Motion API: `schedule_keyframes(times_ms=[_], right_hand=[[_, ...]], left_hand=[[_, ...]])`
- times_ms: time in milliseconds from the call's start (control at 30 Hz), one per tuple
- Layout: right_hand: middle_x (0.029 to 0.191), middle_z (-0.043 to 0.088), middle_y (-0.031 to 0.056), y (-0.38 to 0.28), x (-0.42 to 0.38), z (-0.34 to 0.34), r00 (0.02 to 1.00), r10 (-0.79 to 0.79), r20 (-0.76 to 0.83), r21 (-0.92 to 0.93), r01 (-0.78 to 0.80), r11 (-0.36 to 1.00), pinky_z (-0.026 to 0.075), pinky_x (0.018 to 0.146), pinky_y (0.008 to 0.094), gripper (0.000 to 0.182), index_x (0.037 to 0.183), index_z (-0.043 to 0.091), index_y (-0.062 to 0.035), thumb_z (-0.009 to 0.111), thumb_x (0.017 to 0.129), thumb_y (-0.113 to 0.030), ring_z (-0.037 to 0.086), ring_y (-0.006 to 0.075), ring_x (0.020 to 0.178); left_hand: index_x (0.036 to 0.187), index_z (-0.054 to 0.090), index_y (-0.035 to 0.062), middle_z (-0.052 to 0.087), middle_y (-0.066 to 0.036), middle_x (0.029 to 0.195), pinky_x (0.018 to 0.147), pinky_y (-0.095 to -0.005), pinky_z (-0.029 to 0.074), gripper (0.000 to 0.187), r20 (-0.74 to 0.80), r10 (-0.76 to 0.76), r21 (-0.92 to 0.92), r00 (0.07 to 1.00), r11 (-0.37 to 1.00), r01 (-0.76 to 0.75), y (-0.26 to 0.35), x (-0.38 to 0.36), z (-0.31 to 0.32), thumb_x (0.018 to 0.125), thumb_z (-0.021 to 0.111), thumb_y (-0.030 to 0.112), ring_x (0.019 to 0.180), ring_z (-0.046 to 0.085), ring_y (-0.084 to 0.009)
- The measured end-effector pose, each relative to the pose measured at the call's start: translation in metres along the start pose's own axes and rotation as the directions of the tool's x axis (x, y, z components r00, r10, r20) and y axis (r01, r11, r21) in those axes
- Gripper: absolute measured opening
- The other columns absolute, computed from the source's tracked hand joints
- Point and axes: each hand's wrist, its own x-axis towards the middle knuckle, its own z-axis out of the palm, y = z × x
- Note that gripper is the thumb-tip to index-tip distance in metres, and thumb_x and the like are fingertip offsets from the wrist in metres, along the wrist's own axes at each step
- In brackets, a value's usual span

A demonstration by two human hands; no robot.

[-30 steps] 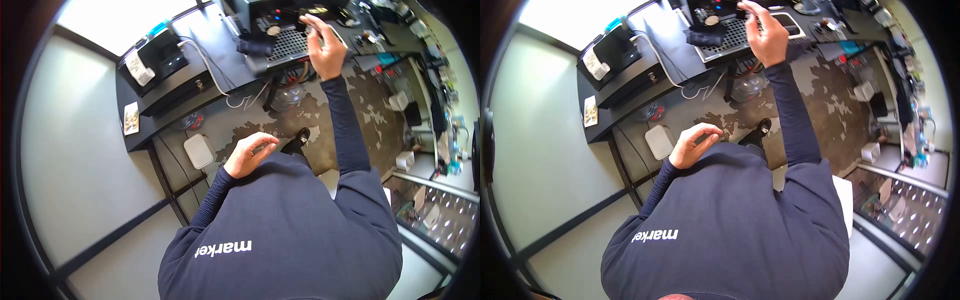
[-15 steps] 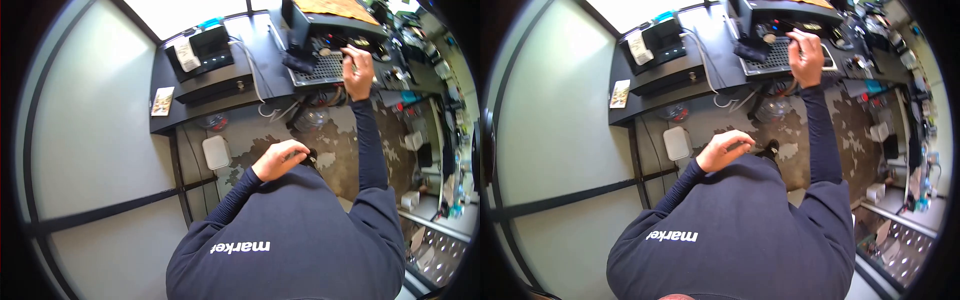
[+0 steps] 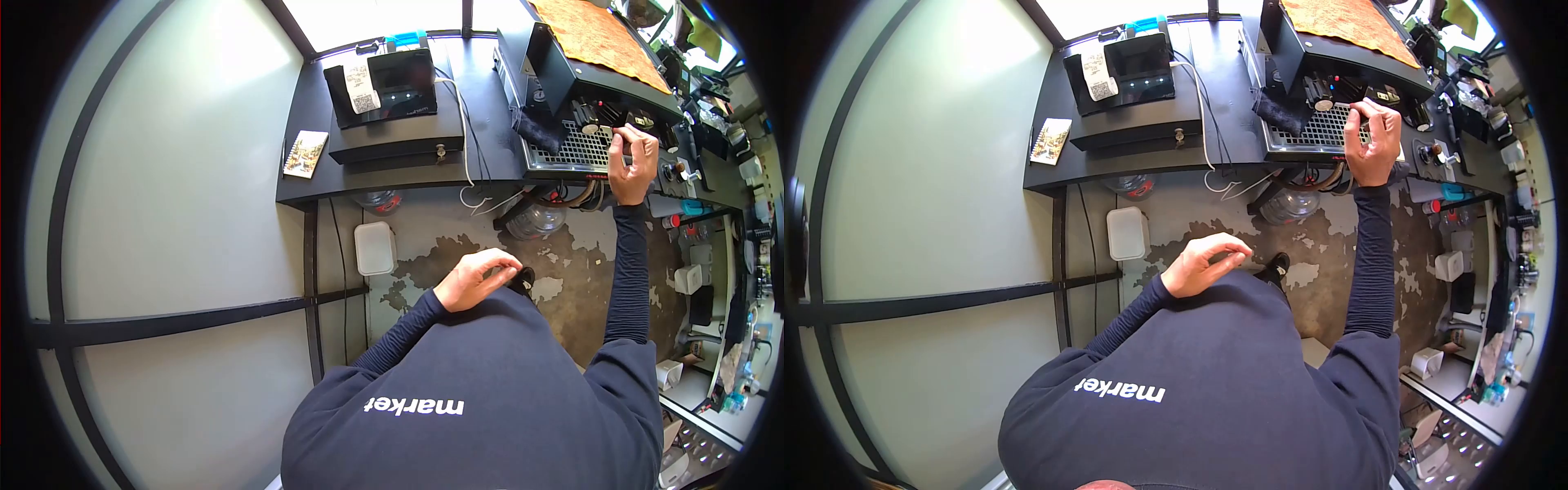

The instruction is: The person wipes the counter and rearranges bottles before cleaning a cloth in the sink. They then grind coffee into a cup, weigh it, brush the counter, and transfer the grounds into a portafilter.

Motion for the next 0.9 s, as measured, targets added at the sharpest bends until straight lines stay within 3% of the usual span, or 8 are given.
schedule_keyframes(times_ms=[67,233,367,567,700,767,900], right_hand=[[0.099,0.069,0.0119,0.003,0.003,-0.001,0.999,-0.045,0.008,-0.035,0.046,0.998,0.053,0.084,0.0345,0.012,0.100,0.072,-0.0028,0.074,0.088,-0.006,0.066,0.0254,0.096],[0.103,0.070,0.0086,0.004,0.009,-0.005,0.981,-0.190,0.041,-0.168,0.195,0.966,0.054,0.081,0.0362,0.022,0.102,0.072,-0.0069,0.083,0.083,-0.009,0.066,0.0258,0.094],[0.101,0.068,0.0078,0.014,0.007,-0.016,0.982,-0.152,0.115,-0.064,0.160,0.985,0.054,0.080,0.0352,0.026,0.106,0.072,-0.0097,0.083,0.082,-0.009,0.066,0.0265,0.098],[0.102,0.070,0.0016,0.046,-0.005,-0.038,0.980,-0.154,0.127,-0.191,0.177,0.966,0.049,0.080,0.0352,0.027,0.097,0.070,-0.0119,0.081,0.074,-0.004,0.064,0.0227,0.094],[0.114,0.073,-0.0031,0.095,-0.016,-0.056,0.990,-0.138,0.038,-0.478,0.139,0.867,0.041,0.089,0.0348,0.020,0.102,0.070,-0.0173,0.078,0.084,-0.013,0.060,0.0194,0.102],[0.115,0.073,-0.0033,0.096,-0.015,-0.055,0.990,-0.142,0.026,-0.435,0.139,0.890,0.041,0.090,0.0350,0.019,0.103,0.071,-0.0169,0.078,0.085,-0.015,0.059,0.0193,0.104],[0.120,0.071,0.0013,0.098,-0.027,-0.045,0.998,-0.062,-0.023,-0.345,0.051,0.937,0.041,0.096,0.0374,0.022,0.109,0.070,-0.0137,0.076,0.088,-0.016,0.059,0.0225,0.110]], left_hand=[[0.110,0.068,0.0026,0.071,-0.009,0.101,0.080,-0.0309,0.056,0.014,0.043,0.085,0.015,0.995,0.996,-0.085,0.001,0.007,0.004,0.096,0.067,0.004,0.089,0.069,-0.0206],[0.111,0.069,0.0034,0.072,-0.010,0.104,0.084,-0.0329,0.056,0.016,0.115,0.097,0.000,0.989,0.995,-0.097,0.005,0.013,0.009,0.095,0.070,0.005,0.095,0.071,-0.0231],[0.109,0.071,0.0029,0.073,-0.009,0.101,0.085,-0.0321,0.056,0.016,0.138,0.045,-0.019,0.989,0.999,-0.043,0.003,0.016,0.019,0.093,0.069,0.001,0.095,0.071,-0.0208],[0.109,0.069,0.0028,0.072,-0.011,0.105,0.087,-0.0326,0.056,0.017,0.193,-0.014,-0.017,0.981,1.000,0.018,0.002,0.027,0.021,0.092,0.072,0.004,0.097,0.071,-0.0233],[0.107,0.068,0.0033,0.071,-0.013,0.103,0.087,-0.0364,0.056,0.016,0.156,0.126,0.189,0.980,0.970,-0.155,-0.012,0.068,0.010,0.092,0.072,0.007,0.096,0.070,-0.0285],[0.106,0.067,0.0025,0.071,-0.015,0.106,0.088,-0.0369,0.055,0.015,0.073,0.167,0.298,0.983,0.937,-0.181,-0.020,0.105,0.006,0.092,0.071,0.006,0.098,0.070,-0.0304],[0.115,0.064,0.0024,0.066,-0.018,0.113,0.098,-0.0425,0.050,0.024,0.063,0.279,0.539,0.958,0.799,-0.268,-0.065,0.194,0.006,0.091,0.064,0.008,0.110,0.062,-0.0369]])
